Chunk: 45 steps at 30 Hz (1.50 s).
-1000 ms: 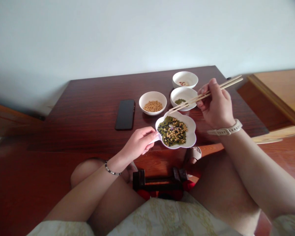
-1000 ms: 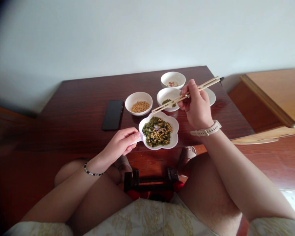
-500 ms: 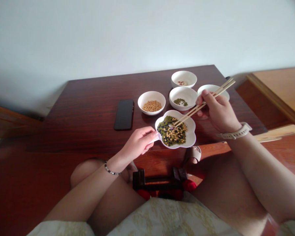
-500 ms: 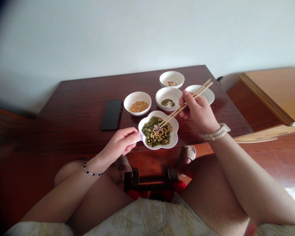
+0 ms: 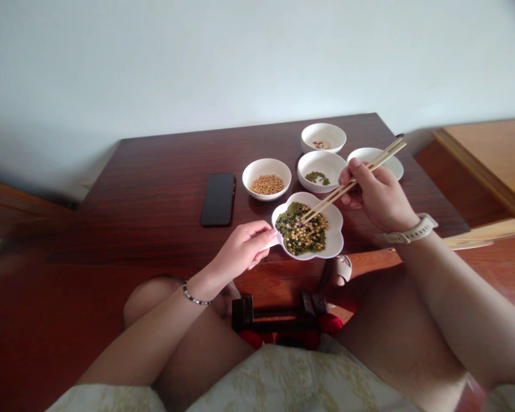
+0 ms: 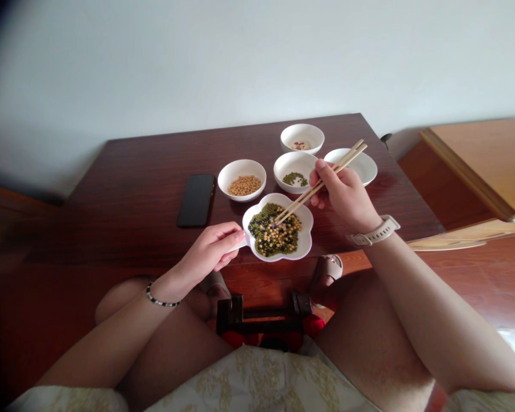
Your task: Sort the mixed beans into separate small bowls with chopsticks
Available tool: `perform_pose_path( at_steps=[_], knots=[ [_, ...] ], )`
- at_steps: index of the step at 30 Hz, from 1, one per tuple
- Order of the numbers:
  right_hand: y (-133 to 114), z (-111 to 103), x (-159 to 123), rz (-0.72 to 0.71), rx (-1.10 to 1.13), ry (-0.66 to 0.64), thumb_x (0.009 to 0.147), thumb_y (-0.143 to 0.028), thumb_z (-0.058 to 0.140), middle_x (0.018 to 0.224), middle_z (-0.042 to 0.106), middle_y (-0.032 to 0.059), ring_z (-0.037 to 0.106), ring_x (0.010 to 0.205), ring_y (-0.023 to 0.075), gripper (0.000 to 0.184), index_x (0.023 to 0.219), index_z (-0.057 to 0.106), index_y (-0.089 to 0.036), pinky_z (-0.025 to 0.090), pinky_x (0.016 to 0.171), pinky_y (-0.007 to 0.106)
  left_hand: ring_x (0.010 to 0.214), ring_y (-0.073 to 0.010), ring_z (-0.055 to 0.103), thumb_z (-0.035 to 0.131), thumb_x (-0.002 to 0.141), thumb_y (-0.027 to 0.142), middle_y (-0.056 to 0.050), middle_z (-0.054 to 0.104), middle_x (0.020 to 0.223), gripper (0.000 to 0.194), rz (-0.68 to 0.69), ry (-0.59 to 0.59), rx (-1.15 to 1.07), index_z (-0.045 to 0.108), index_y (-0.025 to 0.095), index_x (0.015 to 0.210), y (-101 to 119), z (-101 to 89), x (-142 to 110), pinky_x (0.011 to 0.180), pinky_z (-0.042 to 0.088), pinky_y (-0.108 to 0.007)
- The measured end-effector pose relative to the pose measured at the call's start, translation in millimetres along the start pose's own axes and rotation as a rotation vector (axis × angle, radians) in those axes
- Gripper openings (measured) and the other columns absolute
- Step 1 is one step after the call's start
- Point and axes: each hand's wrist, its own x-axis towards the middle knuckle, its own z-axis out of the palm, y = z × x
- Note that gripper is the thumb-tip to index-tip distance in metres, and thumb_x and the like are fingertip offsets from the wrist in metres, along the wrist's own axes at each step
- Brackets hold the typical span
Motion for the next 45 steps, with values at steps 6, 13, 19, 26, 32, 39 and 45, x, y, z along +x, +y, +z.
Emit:
perform_pose_path(
  at_steps=[6, 13, 19, 26, 32, 39, 45],
  knots=[
    [4.0, -0.1, 1.4, 0.014, 0.024, -0.012, 0.107, -0.099, 0.089, 0.071, 0.067, 0.0052, 0.063, 0.059, 0.0209, 0.073, 0.087, 0.078, -0.030, 0.051, 0.050, 0.034, 0.059, -0.0138, 0.039, 0.084, 0.124, 0.052, 0.007, 0.052, 0.071, 0.039, 0.008, -0.020, -0.003, 0.071, 0.027, 0.096, -2.4, -1.2, 0.9, 0.059, 0.027, -0.031],
    [2.9, -0.2, 0.5, 0.039, 0.037, -0.051, 0.114, -0.090, 0.087, 0.071, 0.067, 0.0068, 0.064, 0.062, 0.0220, 0.067, 0.089, 0.078, -0.029, 0.053, 0.054, 0.036, 0.058, -0.0139, 0.039, 0.081, 0.125, 0.048, 0.005, 0.053, 0.070, 0.039, 0.007, 0.002, 0.025, 0.071, 0.027, 0.094, -0.2, 0.5, 0.8, 0.058, 0.028, -0.030],
    [3.4, -2.3, 2.0, 0.055, 0.043, -0.042, 0.109, -0.094, 0.091, 0.071, 0.069, 0.0073, 0.063, 0.061, 0.0215, 0.069, 0.088, 0.080, -0.029, 0.050, 0.052, 0.035, 0.057, -0.0141, 0.039, 0.084, 0.123, 0.050, 0.005, 0.053, 0.069, 0.038, 0.008, 0.009, 0.011, 0.073, 0.028, 0.094, -0.7, 0.9, 1.2, 0.057, 0.028, -0.030],
    [6.5, -4.8, 4.1, 0.063, 0.031, -0.032, 0.108, -0.097, 0.090, 0.072, 0.071, 0.0076, 0.064, 0.061, 0.0218, 0.071, 0.087, 0.079, -0.031, 0.052, 0.051, 0.036, 0.057, -0.0137, 0.039, 0.084, 0.124, 0.050, 0.006, 0.052, 0.069, 0.040, 0.018, -0.003, -0.003, 0.072, 0.027, 0.094, -3.3, -0.4, 1.9, 0.057, 0.025, -0.031],
    [7.2, -3.1, 2.2, 0.058, 0.021, -0.039, 0.114, -0.092, 0.086, 0.076, 0.070, 0.0079, 0.064, 0.063, 0.0214, 0.068, 0.090, 0.078, -0.029, 0.053, 0.055, 0.037, 0.056, -0.0137, 0.039, 0.084, 0.123, 0.053, 0.006, 0.052, 0.068, 0.040, 0.017, 0.000, 0.020, 0.072, 0.028, 0.095, -1.9, 0.2, 2.0, 0.057, 0.027, -0.031],
    [6.3, -4.4, 3.6, 0.068, 0.022, -0.015, 0.106, -0.100, 0.090, 0.075, 0.072, 0.0061, 0.065, 0.062, 0.0206, 0.073, 0.087, 0.076, -0.030, 0.054, 0.053, 0.035, 0.057, -0.0137, 0.037, 0.080, 0.125, 0.049, 0.007, 0.052, 0.068, 0.038, 0.018, 0.006, 0.036, 0.071, 0.027, 0.095, -0.7, 1.5, 1.5, 0.057, 0.026, -0.030],
    [2.6, -7.5, 4.3, 0.086, 0.013, -0.015, 0.106, -0.095, 0.093, 0.068, 0.068, 0.0032, 0.058, 0.056, 0.0179, 0.070, 0.089, 0.078, -0.029, 0.040, 0.047, 0.032, 0.058, -0.0137, 0.038, 0.081, 0.126, 0.049, 0.006, 0.052, 0.069, 0.038, 0.014, 0.006, 0.028, 0.072, 0.028, 0.095, -0.9, 1.0, 0.8, 0.058, 0.027, -0.030]
  ],
)
